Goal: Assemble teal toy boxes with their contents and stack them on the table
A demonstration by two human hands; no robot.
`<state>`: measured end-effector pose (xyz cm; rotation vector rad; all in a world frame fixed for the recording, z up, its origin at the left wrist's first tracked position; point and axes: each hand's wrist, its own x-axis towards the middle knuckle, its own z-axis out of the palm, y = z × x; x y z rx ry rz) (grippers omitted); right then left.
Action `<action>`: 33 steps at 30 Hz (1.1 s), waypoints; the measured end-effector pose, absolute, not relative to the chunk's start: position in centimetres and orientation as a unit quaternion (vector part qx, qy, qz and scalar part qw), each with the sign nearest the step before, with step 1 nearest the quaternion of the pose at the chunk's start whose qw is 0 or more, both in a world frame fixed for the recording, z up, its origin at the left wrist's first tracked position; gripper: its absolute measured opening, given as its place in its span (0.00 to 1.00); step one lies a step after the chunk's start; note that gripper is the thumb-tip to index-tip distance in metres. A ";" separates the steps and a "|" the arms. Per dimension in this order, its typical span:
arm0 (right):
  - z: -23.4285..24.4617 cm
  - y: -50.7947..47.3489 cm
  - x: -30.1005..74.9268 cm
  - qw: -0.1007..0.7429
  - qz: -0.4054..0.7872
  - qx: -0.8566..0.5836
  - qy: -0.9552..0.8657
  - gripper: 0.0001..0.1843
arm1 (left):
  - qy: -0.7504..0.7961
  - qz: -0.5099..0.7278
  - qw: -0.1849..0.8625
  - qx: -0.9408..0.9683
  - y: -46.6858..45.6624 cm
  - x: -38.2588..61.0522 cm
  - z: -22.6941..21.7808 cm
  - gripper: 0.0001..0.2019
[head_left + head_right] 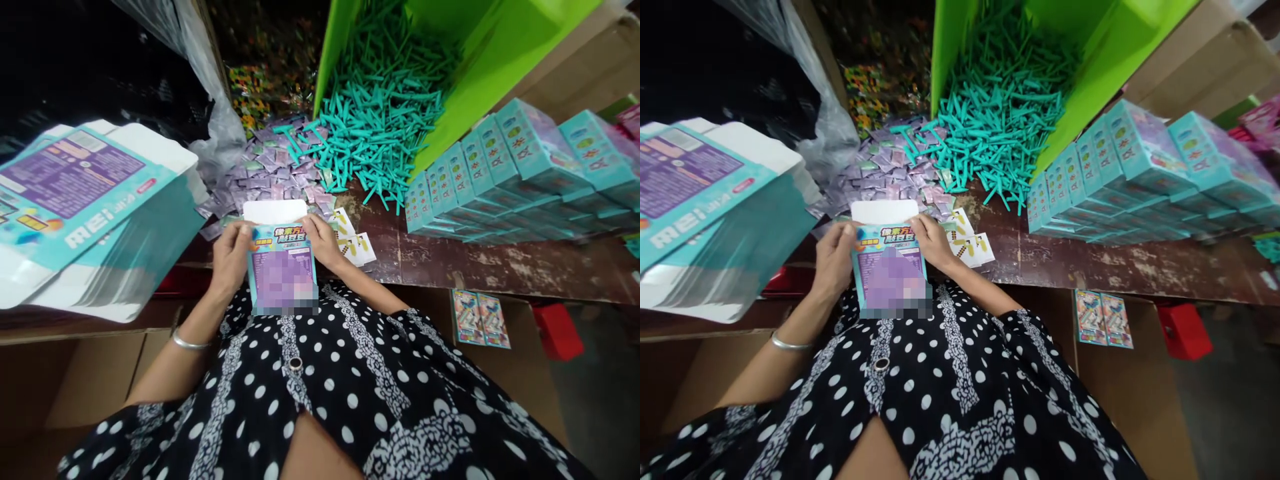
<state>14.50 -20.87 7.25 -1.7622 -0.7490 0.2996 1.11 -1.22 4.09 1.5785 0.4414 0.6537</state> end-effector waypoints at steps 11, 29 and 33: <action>8.5 -18.6 15.8 0.649 0.235 -0.666 -0.283 0.33 | 0.245 0.265 0.667 0.652 0.2 1.0 7.8 0.33; 12.6 -18.8 19.3 0.474 0.383 -0.664 -0.433 0.28 | 0.276 0.191 0.636 0.695 -0.1 1.3 11.5 0.22; 12.5 -19.1 19.3 0.460 0.376 -0.671 -0.444 0.34 | 0.259 0.181 0.637 0.703 0.3 1.5 11.6 0.21</action>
